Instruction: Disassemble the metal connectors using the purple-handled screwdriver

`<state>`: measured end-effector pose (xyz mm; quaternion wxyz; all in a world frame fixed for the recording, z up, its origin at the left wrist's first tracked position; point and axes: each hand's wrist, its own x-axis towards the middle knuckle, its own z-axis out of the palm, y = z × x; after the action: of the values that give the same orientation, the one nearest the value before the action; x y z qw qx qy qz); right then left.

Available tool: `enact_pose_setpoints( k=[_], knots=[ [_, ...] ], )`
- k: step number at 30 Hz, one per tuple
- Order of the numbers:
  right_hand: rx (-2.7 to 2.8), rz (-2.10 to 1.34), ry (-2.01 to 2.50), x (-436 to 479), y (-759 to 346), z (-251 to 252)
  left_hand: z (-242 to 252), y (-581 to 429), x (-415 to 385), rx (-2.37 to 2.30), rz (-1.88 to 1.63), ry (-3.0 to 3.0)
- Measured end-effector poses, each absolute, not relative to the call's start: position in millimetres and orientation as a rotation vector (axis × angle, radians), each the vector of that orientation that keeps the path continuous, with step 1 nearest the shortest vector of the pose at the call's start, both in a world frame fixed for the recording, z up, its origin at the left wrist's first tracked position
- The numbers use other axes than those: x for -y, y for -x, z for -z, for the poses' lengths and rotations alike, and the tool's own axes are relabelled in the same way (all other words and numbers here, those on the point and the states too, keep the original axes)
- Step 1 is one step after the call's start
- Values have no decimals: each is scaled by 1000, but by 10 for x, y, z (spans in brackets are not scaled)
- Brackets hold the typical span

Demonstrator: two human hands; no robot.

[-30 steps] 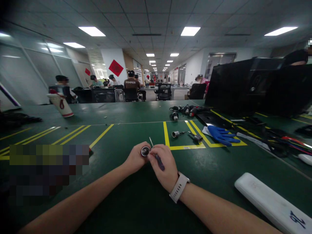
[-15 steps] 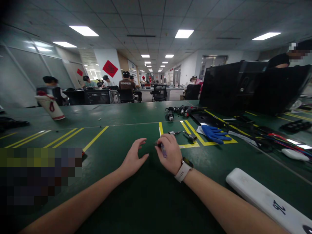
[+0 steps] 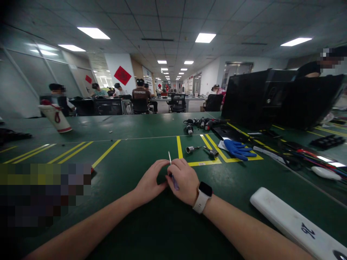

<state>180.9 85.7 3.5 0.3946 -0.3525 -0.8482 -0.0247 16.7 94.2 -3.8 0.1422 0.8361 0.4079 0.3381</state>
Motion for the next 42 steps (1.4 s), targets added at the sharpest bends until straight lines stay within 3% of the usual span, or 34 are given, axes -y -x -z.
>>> enact_pose_setpoints(
  k=[12, 18, 27, 37, 42],
  knots=[
    [2168, -269, 707, -561, -1704, -166, 55, -6, -420, -1238, -717, -2304],
    [1864, 207, 1532, -1382, -2436, -260, -32, -120, -474, -1279, -755, -2522],
    [1794, 175, 1956, -1778, -2967, 119, 10, -905, -929, -994, -620, -2682],
    [1665, 211, 1620, -1628, -2747, -157, 67, -1346, -1340, -1132, -714, -2636],
    [1769, 80, 1306, -1311, -2345, -344, 71, -958, -861, -1211, -1109, -2584]
  ],
)
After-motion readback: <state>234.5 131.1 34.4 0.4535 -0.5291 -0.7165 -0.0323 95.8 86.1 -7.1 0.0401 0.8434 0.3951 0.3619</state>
